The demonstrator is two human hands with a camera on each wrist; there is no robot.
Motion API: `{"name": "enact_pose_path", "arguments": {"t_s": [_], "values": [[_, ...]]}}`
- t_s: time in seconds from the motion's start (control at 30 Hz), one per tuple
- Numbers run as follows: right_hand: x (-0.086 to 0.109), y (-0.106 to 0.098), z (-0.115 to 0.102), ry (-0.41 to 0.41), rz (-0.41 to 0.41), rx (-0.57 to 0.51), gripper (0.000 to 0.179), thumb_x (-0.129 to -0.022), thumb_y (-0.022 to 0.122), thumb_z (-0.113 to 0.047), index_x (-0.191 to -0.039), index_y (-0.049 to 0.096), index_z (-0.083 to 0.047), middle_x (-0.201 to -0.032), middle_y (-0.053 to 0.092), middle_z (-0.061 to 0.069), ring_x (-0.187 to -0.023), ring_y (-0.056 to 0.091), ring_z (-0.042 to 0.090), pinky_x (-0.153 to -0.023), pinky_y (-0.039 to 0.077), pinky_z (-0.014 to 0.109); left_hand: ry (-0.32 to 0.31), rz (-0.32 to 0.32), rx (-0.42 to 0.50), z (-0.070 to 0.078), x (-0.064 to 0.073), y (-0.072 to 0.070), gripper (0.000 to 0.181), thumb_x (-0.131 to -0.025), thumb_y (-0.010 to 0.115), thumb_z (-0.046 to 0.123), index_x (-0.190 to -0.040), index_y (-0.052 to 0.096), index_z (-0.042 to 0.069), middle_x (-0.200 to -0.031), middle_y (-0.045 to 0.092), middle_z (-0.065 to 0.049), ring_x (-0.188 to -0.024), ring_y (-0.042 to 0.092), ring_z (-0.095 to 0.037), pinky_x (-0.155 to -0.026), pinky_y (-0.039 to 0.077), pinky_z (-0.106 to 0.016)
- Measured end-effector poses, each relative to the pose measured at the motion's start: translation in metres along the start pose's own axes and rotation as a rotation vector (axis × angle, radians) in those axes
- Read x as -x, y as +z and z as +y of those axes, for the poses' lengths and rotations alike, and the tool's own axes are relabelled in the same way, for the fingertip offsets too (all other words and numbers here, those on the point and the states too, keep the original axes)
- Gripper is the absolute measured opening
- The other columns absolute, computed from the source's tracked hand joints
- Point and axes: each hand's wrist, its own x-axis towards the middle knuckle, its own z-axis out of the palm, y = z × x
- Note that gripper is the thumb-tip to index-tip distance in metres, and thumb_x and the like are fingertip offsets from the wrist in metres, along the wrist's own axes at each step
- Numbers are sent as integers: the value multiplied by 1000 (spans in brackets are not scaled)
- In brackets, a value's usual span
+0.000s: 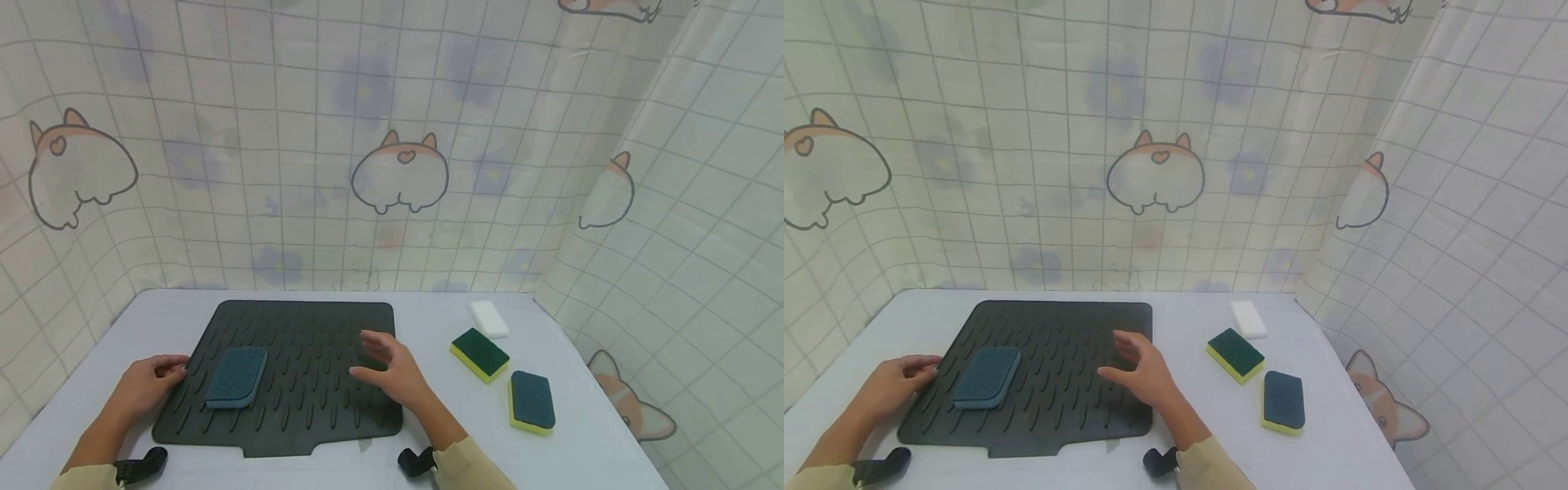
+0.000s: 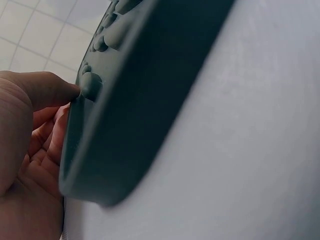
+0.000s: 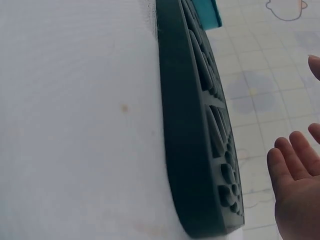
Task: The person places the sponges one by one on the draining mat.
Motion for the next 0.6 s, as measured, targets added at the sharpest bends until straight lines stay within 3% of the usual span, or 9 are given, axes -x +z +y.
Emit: {"name": "enact_pose_path", "arguments": {"t_s": [0.6], "values": [[17,-23,7,4,53,-17,66,-89,81,-29,-148,51,-20,-153,51,13,-139,53,30,-113,42,51,15,14,-8,1,1,0,40,-101,59,14,-132,59,-11,-108,67,-22,-96,60,-31,-77,50,-42]]}}
